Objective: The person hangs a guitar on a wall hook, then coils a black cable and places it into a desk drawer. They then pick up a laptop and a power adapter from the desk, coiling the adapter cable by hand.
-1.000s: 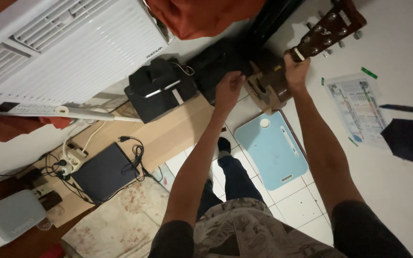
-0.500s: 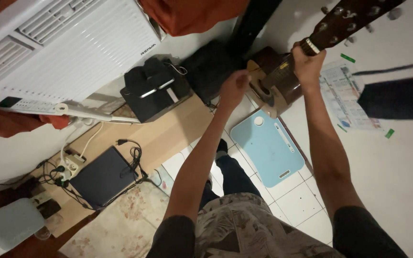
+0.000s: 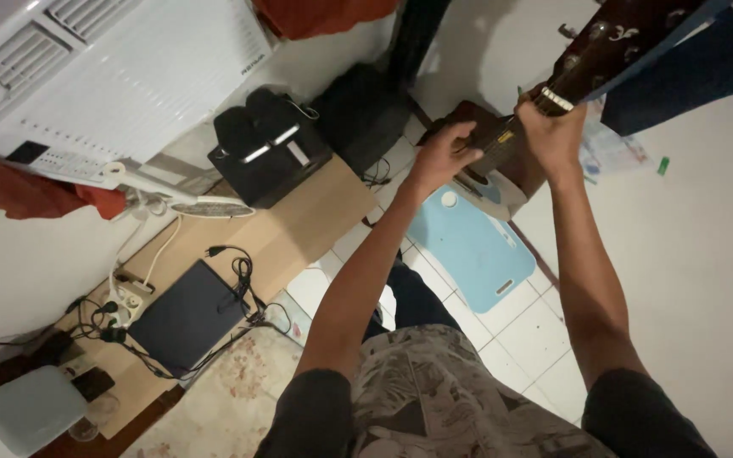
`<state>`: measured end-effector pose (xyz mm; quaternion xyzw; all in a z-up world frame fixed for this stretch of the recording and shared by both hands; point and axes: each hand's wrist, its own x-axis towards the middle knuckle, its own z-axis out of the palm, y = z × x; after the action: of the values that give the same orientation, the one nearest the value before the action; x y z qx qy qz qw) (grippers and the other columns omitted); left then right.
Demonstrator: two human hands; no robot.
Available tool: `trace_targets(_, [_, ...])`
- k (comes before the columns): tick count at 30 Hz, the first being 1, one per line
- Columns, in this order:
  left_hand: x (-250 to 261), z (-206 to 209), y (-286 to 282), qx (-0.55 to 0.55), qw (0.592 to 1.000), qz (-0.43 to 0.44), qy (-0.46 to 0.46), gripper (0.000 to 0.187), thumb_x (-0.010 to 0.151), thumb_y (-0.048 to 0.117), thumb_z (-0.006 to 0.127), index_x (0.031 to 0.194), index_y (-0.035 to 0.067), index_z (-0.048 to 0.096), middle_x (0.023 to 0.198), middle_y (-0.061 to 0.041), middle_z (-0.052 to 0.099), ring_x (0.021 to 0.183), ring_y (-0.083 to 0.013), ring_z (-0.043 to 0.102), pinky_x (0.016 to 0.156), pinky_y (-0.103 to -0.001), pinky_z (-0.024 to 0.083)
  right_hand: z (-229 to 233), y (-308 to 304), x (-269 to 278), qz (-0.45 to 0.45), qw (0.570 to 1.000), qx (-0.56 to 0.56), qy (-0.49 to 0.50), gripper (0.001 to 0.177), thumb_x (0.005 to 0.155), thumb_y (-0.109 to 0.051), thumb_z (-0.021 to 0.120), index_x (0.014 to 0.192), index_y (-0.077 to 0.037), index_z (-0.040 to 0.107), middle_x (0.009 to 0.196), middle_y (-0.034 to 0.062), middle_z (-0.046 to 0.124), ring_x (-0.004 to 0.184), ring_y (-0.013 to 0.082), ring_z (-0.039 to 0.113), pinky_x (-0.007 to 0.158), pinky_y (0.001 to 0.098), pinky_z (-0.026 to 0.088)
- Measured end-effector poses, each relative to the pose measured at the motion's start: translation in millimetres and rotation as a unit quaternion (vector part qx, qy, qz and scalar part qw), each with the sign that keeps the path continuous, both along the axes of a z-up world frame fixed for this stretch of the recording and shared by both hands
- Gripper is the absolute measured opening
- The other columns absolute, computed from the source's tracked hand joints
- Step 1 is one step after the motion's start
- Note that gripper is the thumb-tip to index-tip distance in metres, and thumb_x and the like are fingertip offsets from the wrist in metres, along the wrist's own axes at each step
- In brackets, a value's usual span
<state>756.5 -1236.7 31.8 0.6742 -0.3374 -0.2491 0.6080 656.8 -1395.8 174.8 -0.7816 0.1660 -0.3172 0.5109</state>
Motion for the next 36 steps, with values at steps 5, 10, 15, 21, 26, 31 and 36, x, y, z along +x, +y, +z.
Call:
trace_targets(5, [-57,15,21,0.014,0.991,-0.049,-0.127,0.056,0.087,0.024,0.082,0.134,0.004,0.06,0.127,-0.017,0.068,0.11,-0.0314,0.069,0.093,-0.04,0.054,14,40,-57,-0.01,0.999,0.005,0.047,0.01,0.097,0.002,0.075,0.093,0.002,0.066,0.084,0.0041,0.066,0.078,0.0134,0.063,0.072,0.0286,0.051])
trace_targets(10, [-99,26,60,0.061,0.984,-0.067,-0.153,0.024,0.1,0.025,0.072,0.115,0.006,0.071,0.1,-0.013,0.076,0.089,-0.0288,0.072,0.082,-0.039,0.055,30,80,-101,-0.001,0.995,0.084,0.06,0.006,0.092,0.0,0.072,0.092,0.003,0.066,0.083,0.0049,0.07,0.078,0.0132,0.071,0.07,0.0279,0.057])
trace_targets(15, [-126,46,107,-0.001,0.996,-0.086,0.017,0.017,0.105,0.013,0.057,0.111,0.0,0.067,0.084,-0.01,0.071,0.078,-0.0194,0.069,0.076,-0.034,0.055,43,125,-135,0.048,0.994,0.082,0.052,0.012,0.094,0.004,0.065,0.106,0.007,0.065,0.086,0.0069,0.071,0.081,0.0142,0.072,0.075,0.0299,0.06])
trace_targets(21, [-133,59,149,-0.037,0.997,-0.004,0.065,0.022,0.106,0.008,0.047,0.117,-0.002,0.063,0.079,-0.007,0.068,0.071,-0.0159,0.066,0.073,-0.032,0.056,75,169,-160,0.1,0.986,0.129,0.039,0.048,0.091,0.008,0.059,0.139,0.009,0.054,0.08,0.0056,0.067,0.077,0.0128,0.066,0.075,0.0285,0.056])
trace_targets(26, [-128,71,182,-0.088,0.985,0.132,0.072,0.02,0.111,0.009,0.047,0.116,-0.001,0.063,0.074,-0.005,0.06,0.066,-0.0137,0.056,0.063,-0.031,0.049,71,200,-170,0.138,0.982,0.13,0.026,0.054,0.096,0.01,0.067,0.148,0.008,0.053,0.114,0.0115,0.064,0.102,0.0166,0.071,0.092,0.034,0.064])
trace_targets(31, [-135,118,247,-0.085,0.969,0.231,0.023,0.021,0.108,0.01,0.049,0.119,0.002,0.066,0.069,-0.002,0.055,0.059,-0.0092,0.05,0.055,-0.027,0.044,92,239,-180,0.26,0.947,0.165,-0.088,0.068,0.093,0.013,0.064,0.154,0.002,0.037,0.152,0.0131,0.048,0.125,0.0206,0.061,0.097,0.0383,0.062])
trace_targets(36, [-120,178,325,-0.098,0.947,0.306,-0.027,0.015,0.103,0.009,0.058,0.115,0.003,0.064,0.079,0.0,0.062,0.063,-0.0076,0.053,0.056,-0.026,0.045,138,277,-180,0.291,0.93,0.198,-0.103,0.063,0.09,0.013,0.059,0.149,0.004,0.037,0.149,0.014,0.048,0.127,0.0213,0.062,0.091,0.0382,0.064])
